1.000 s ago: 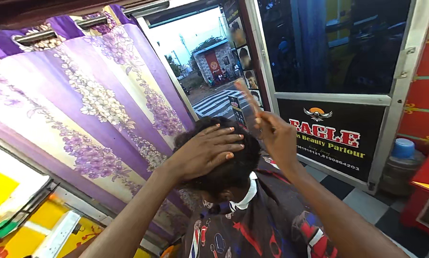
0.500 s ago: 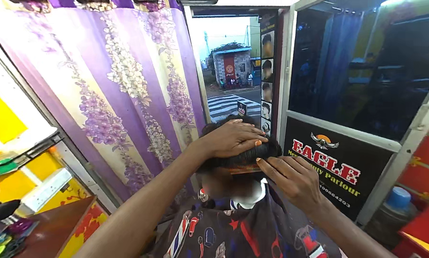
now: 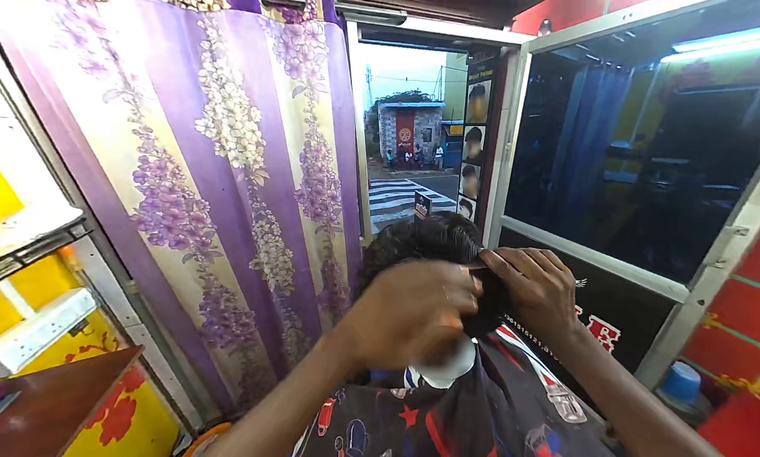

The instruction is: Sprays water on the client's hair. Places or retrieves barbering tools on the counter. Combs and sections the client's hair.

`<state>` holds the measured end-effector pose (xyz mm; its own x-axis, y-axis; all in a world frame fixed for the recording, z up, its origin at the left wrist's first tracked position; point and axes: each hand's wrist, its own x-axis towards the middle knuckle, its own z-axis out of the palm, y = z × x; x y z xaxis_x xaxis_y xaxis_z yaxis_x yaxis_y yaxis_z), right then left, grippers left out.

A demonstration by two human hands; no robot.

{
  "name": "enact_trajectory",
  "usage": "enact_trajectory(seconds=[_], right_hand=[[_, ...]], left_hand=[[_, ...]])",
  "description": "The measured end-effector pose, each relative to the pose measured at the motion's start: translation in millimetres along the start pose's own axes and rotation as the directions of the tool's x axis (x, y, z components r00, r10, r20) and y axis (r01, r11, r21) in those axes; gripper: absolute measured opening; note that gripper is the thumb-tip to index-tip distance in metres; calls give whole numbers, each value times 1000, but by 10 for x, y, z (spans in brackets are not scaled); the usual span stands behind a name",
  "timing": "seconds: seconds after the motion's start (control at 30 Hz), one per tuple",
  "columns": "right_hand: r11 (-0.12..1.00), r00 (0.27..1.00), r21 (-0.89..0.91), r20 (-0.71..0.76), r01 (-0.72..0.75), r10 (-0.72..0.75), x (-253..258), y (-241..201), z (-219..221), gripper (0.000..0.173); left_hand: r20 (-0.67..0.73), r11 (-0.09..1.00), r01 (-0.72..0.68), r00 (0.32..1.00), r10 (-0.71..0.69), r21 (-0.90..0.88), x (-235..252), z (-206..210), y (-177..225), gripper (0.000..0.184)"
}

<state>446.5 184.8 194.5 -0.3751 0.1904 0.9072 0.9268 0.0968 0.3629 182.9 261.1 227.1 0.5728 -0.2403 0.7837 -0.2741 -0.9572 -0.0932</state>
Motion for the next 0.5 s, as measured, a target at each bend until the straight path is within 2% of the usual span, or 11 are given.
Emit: enact_trajectory(seconds=[0.07, 0.1, 0.2, 0.27, 0.43, 0.5], right_hand=[[1000, 1000, 7, 7, 2, -2, 26, 33, -13, 31], [1000, 1000, 8, 10, 1, -1, 49, 39, -19, 32], [998, 998, 37, 51, -49, 47, 162, 56, -43, 32], [988, 984, 39, 103, -152, 147, 274, 52, -77, 29], [908, 896, 3, 165, -419, 413, 364, 5, -178, 19], [870, 861, 19, 153, -493, 484, 338, -40, -243, 22]], left_hand=[[235, 986, -140, 965, 115, 94, -191, 152, 15, 49], [285, 984, -158, 950, 127, 88, -226, 204, -23, 50], [317, 984, -130, 945, 86, 121, -174, 232, -244, 58], [323, 986, -107, 945, 61, 129, -66, 189, -388, 58], [350, 993, -67, 936, 30, 93, 185, 84, -621, 53], [368, 999, -3, 930, -15, 51, 248, 46, -698, 53]])
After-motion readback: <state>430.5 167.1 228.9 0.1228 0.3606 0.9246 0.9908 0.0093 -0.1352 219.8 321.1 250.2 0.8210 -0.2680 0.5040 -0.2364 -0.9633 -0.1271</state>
